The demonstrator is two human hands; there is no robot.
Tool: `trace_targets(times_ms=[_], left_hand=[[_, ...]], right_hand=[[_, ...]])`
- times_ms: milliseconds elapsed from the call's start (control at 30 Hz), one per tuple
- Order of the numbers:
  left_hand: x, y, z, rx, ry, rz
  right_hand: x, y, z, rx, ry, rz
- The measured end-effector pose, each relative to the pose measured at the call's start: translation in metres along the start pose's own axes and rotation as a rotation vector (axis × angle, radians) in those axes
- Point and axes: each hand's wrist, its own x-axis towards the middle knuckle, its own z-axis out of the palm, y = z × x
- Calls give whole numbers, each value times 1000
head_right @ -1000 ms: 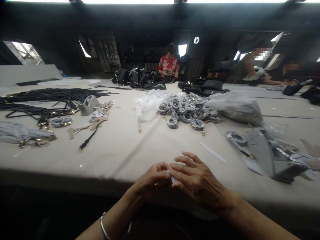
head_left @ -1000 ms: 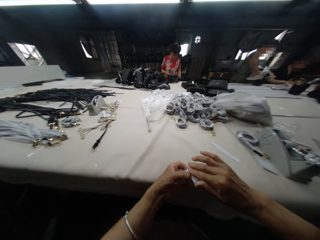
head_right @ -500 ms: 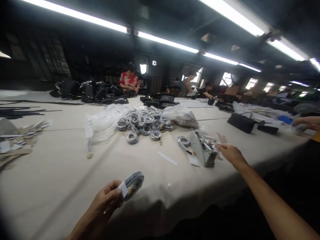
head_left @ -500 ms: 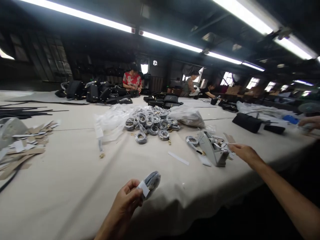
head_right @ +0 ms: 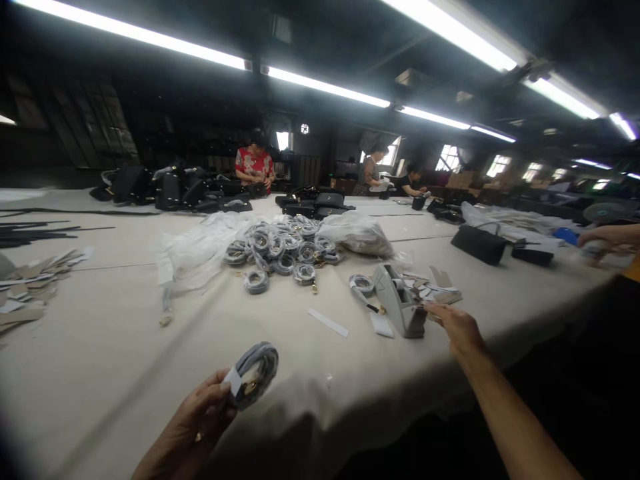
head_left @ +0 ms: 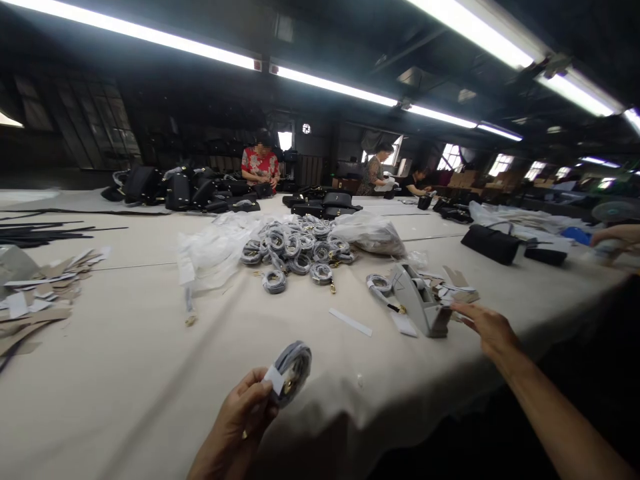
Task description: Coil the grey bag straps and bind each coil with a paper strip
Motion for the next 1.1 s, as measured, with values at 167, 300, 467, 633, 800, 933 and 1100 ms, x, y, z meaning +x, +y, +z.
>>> trace_targets(times_ms=[167,300,467,633,800,933,1100], left_hand=[[-5,1,6,-107,35,-38],[-3,-5,9,-103,-3,31],[1,-20,16,43,21,247],[-12,-23,12,231,33,420],[-26,-15,0,289,60,501],[-33,-12,-7,282,67,486],[-36,-11,-17,276,-12,463]], right_hand=[[-24,18,-25,-76,-37,207],[-61,11,-18,-86,-177,224],[-182,-37,53,-137,-768,-28],[-277,-81,120,-81,-1092,-166],[-287,-83,148,-107,-1143,-138],[-285,-85,155,-138,-1218,-122],[-289,-92,153,-213,-1264,-223]])
